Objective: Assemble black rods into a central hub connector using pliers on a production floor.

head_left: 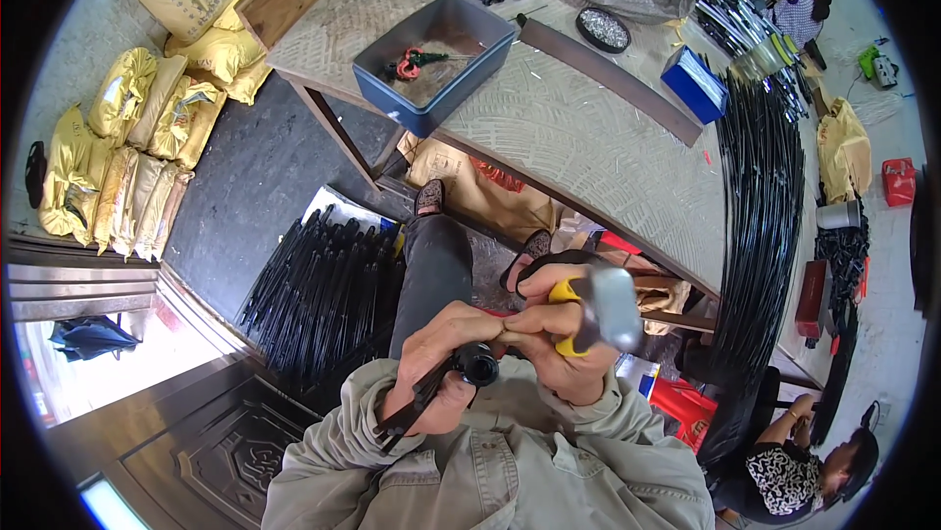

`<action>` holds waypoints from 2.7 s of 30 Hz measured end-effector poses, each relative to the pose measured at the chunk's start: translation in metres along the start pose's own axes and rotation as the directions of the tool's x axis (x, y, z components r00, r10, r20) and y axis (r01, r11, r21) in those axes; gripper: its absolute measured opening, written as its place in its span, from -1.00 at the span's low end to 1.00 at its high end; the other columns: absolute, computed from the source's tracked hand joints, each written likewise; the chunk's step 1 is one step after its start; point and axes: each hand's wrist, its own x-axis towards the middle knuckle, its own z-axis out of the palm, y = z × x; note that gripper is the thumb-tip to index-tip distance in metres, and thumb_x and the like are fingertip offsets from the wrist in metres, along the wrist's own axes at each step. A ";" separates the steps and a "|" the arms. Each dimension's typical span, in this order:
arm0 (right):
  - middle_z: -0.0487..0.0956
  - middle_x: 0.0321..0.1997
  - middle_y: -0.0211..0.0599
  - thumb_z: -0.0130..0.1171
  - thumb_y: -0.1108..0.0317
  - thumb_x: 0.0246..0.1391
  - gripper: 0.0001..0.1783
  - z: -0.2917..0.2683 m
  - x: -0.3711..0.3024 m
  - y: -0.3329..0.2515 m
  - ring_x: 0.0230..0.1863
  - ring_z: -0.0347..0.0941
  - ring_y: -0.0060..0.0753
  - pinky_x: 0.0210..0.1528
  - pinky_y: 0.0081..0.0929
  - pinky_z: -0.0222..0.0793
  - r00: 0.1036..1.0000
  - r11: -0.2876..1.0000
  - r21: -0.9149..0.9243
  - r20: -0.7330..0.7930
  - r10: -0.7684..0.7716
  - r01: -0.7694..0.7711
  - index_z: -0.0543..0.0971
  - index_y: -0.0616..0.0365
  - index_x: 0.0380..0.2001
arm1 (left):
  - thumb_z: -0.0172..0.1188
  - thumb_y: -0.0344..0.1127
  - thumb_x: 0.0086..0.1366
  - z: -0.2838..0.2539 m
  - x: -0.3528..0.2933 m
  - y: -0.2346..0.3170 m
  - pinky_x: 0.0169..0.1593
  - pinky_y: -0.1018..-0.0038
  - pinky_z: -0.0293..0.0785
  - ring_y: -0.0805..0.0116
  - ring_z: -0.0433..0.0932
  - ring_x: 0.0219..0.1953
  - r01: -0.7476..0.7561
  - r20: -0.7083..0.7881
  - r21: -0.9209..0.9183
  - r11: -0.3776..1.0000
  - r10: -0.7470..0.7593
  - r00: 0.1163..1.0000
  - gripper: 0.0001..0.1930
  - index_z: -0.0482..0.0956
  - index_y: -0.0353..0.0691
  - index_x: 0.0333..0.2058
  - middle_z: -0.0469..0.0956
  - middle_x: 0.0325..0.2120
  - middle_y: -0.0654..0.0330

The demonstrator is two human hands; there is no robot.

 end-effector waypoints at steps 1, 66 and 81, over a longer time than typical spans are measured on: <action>0.39 -0.27 -0.18 0.35 0.49 -0.23 -0.86 0.001 -0.001 0.003 -0.43 0.34 -0.42 -0.40 -0.58 0.29 0.999 0.999 0.033 -0.026 -0.031 0.032 0.56 0.18 -0.53 | -0.11 0.06 0.30 0.000 0.001 0.002 -0.30 0.43 0.37 0.24 0.46 -0.41 -0.016 0.015 0.014 1.000 0.016 1.000 -0.46 0.42 -0.46 -0.21 0.46 -0.43 0.01; 0.49 -0.23 -0.28 0.26 0.47 -0.28 -0.72 -0.064 -0.007 -0.029 -0.42 0.43 -0.37 -0.45 -0.52 0.30 0.841 0.677 -0.643 0.537 0.063 0.359 0.56 0.13 -0.36 | -0.34 0.26 0.27 -0.009 0.004 0.000 -0.29 0.45 0.31 0.40 0.38 -0.42 0.000 0.063 0.082 0.997 -0.006 0.998 -0.33 0.35 -0.35 -0.18 0.41 -0.40 0.07; 0.33 0.05 -0.21 0.05 0.34 -0.13 -0.57 -0.079 0.008 -0.062 -0.05 0.36 -0.24 0.09 -0.08 0.15 0.838 0.325 -0.808 0.541 0.074 0.492 0.50 0.11 -0.09 | -0.15 0.15 0.29 0.001 -0.006 0.013 -0.20 0.54 0.31 0.51 0.36 -0.32 0.134 0.087 -0.079 0.988 -0.127 0.988 -0.37 0.31 -0.41 -0.02 0.41 -0.30 0.19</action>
